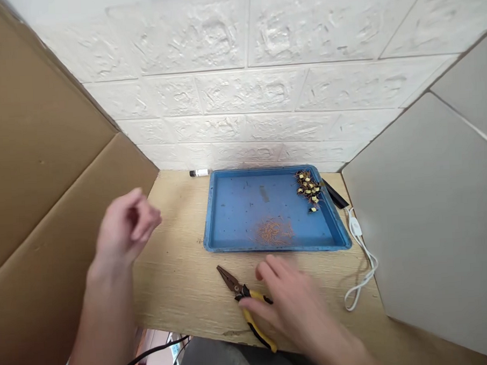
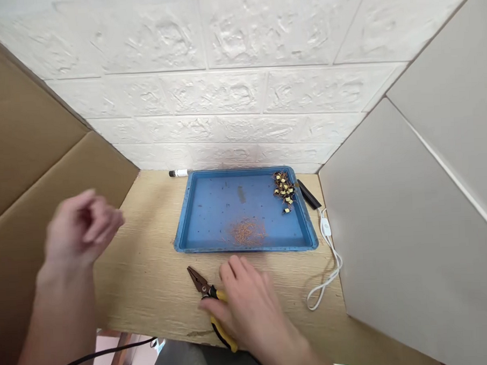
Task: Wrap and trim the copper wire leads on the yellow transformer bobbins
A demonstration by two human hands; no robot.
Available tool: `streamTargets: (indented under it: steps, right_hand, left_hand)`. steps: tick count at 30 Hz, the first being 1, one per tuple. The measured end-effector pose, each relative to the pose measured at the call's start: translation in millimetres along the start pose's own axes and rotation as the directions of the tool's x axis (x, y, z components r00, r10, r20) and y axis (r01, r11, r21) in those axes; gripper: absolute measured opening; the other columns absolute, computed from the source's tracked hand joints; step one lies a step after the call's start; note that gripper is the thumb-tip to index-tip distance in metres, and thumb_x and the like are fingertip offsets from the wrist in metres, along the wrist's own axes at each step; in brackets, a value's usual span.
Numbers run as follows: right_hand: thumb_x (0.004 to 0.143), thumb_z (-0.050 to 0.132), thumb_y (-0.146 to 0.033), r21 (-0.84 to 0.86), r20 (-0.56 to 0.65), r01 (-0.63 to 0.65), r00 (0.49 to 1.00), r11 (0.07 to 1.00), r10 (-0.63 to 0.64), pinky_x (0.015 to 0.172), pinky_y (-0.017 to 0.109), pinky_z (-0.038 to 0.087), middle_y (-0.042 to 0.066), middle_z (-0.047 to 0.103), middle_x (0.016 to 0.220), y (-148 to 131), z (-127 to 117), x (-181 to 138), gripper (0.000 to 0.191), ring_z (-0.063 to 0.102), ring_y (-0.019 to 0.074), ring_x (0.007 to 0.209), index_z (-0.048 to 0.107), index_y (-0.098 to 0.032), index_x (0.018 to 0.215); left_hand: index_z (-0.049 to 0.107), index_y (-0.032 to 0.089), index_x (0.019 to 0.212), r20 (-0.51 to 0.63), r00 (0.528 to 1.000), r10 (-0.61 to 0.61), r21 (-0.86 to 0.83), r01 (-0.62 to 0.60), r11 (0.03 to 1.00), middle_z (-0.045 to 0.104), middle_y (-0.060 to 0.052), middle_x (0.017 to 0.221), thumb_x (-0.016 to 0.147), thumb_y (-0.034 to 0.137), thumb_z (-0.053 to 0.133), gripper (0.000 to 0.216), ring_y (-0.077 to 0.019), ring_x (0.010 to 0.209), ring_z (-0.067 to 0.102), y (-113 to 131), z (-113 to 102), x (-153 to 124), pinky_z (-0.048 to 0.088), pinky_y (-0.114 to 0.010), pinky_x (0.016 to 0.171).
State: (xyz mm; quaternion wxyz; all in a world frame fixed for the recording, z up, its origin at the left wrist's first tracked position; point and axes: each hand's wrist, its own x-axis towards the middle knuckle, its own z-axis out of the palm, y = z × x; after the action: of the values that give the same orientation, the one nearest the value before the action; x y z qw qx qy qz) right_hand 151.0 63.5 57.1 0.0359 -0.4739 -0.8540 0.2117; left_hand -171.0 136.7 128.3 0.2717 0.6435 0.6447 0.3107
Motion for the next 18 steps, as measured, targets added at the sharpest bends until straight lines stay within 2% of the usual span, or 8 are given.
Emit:
streamTargets:
  steps: [1, 3, 6, 9, 11, 14, 16, 18]
  right_hand:
    - [0.110, 0.082, -0.050, -0.007, 0.026, 0.006, 1.000, 1.000, -0.006, 0.088, 0.042, 0.071, 0.007, 0.081, 0.123, -6.8, 10.1, -0.5, 0.034, 0.080, 0.0235, 0.106, 0.078, -0.019, 0.124]
    - [0.109, 0.082, -0.051, -0.024, 0.065, 0.001, 0.998, 1.000, 0.000, 0.096, 0.048, 0.071, 0.009, 0.081, 0.130, -19.3, 27.1, -2.8, 0.037, 0.080, 0.0271, 0.116, 0.078, -0.019, 0.127]
    - [0.109, 0.082, -0.052, -0.033, 0.117, 0.000, 0.993, 0.999, 0.004, 0.101, 0.052, 0.070, 0.009, 0.081, 0.131, -31.3, 42.9, -6.1, 0.038, 0.080, 0.0284, 0.119, 0.078, -0.019, 0.127]
    - [0.109, 0.083, -0.051, -0.014, 0.145, 0.009, 0.989, 1.000, -0.007, 0.101, 0.052, 0.070, 0.010, 0.081, 0.135, -34.8, 50.6, -7.4, 0.037, 0.080, 0.0287, 0.121, 0.078, -0.019, 0.129]
    - [0.109, 0.083, -0.049, 0.006, 0.157, 0.036, 0.987, 0.999, -0.037, 0.102, 0.051, 0.070, 0.010, 0.080, 0.136, -34.6, 55.0, -7.7, 0.037, 0.080, 0.0287, 0.122, 0.078, -0.020, 0.130]
    - [0.111, 0.082, -0.042, 0.028, 0.151, 0.078, 0.985, 0.997, -0.081, 0.099, 0.049, 0.071, 0.009, 0.081, 0.136, -32.8, 63.9, -8.3, 0.030, 0.081, 0.0272, 0.119, 0.079, -0.020, 0.131]
    - [0.111, 0.082, -0.037, 0.047, 0.129, 0.094, 0.987, 0.994, -0.099, 0.099, 0.049, 0.072, 0.009, 0.081, 0.136, -30.8, 70.4, -9.7, 0.027, 0.081, 0.0269, 0.119, 0.078, -0.020, 0.132]
    - [0.111, 0.082, -0.037, 0.095, 0.113, 0.118, 0.985, 0.988, -0.128, 0.100, 0.050, 0.071, 0.009, 0.081, 0.136, -27.3, 75.7, -13.2, 0.027, 0.081, 0.0273, 0.120, 0.078, -0.020, 0.132]
  left_hand:
    - [0.066, 0.021, 0.082, -0.044, 0.999, -0.026, -0.026, 0.025, 0.999, 0.057, 0.003, 0.065, 0.120, 0.056, 0.053, 0.052, -0.0155, 0.058, 0.055, -0.3, 4.5, 7.2, 0.053, -0.029, 0.057]
    - [0.055, 0.026, 0.070, -0.067, 0.996, -0.051, -0.065, 0.047, 0.997, 0.042, 0.003, 0.051, 0.116, 0.051, 0.037, 0.055, -0.0170, 0.050, 0.047, 4.5, 17.0, 17.1, 0.044, -0.030, 0.050]
    - [0.061, 0.026, 0.069, 0.032, 0.999, -0.011, -0.055, 0.012, 0.998, 0.053, 0.001, 0.051, 0.104, 0.048, 0.046, 0.045, -0.0175, 0.051, 0.052, 25.6, 39.1, 26.5, 0.043, -0.030, 0.051]
    - [0.070, 0.023, 0.073, 0.211, 0.971, 0.108, 0.002, -0.111, 0.994, 0.062, 0.001, 0.056, 0.103, 0.052, 0.050, 0.046, -0.0158, 0.050, 0.052, 58.8, 64.8, 39.2, 0.040, -0.029, 0.050]
    - [0.074, 0.022, 0.079, 0.333, 0.920, 0.205, 0.051, -0.234, 0.971, 0.068, 0.001, 0.064, 0.108, 0.048, 0.052, 0.045, -0.0157, 0.056, 0.058, 83.4, 87.5, 51.1, 0.046, -0.028, 0.056]
    - [0.082, 0.020, 0.097, 0.511, 0.799, 0.318, 0.139, -0.441, 0.886, 0.082, -0.002, 0.086, 0.109, 0.029, 0.064, 0.023, -0.0193, 0.080, 0.075, 117.5, 129.9, 70.8, 0.059, -0.032, 0.080]
    - [0.083, 0.017, 0.107, 0.596, 0.727, 0.341, 0.201, -0.546, 0.813, 0.086, -0.007, 0.106, 0.113, 0.021, 0.065, 0.019, -0.0234, 0.097, 0.080, 135.4, 158.4, 81.6, 0.064, -0.038, 0.093]
    - [0.081, 0.016, 0.119, 0.671, 0.659, 0.340, 0.239, -0.626, 0.743, 0.084, -0.009, 0.120, 0.115, 0.024, 0.072, 0.013, -0.0251, 0.107, 0.081, 148.2, 181.8, 88.8, 0.068, -0.045, 0.098]
